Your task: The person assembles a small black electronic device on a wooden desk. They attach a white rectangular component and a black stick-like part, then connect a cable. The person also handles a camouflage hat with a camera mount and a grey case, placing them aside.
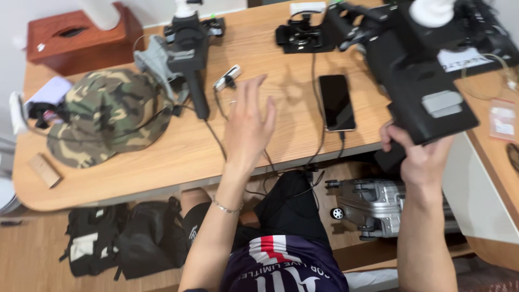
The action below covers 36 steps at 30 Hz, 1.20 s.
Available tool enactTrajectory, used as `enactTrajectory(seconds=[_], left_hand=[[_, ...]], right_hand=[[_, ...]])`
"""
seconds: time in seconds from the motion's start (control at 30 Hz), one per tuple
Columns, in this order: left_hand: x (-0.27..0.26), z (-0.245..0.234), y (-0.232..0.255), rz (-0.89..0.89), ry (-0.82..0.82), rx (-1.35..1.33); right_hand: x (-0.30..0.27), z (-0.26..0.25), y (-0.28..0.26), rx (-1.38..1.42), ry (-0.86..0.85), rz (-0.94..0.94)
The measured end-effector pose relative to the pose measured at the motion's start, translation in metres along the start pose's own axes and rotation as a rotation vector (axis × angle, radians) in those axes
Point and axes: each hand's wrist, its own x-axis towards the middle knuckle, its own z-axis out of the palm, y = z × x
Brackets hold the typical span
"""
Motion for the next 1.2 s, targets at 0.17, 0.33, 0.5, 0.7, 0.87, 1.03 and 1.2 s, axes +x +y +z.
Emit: enactTrajectory(seconds=[0.17,0.33,0.5,0.7,0.87,1.03,1.2], left_hand=[[-0.012,-0.036,-0.04,-0.018,0.144,0.159],[-0.009,-0.046,-0.058,-0.088,0.053,0.195],[-0.008,-0.042,-0.064,-0.128,-0.046,0.238],[-0.005,-0.038,-0.071,-0.204,-0.192,0.233],[-0.009,-0.037,-0.072,-0.14,-0.198,0.219],[-0.015,-0.04,-0.068,-0.104,-0.194,0.143],[-0.019,-0.041,-0.063,-0.133,-0.195,0.091]], right_hand=[[0.004,0.06,0.025,0.056,-0.167,0.147],[0.017,0.119,0.057,0.131,-0.194,0.215],[0.035,0.156,0.083,0.048,-0.196,0.267],[0.043,0.177,0.1,-0.1,-0.219,0.289],[0.049,0.186,0.11,-0.195,-0.195,0.312],[0.051,0.19,0.112,-0.271,-0.198,0.301],[0.047,0.192,0.114,-0.312,-0.196,0.298]])
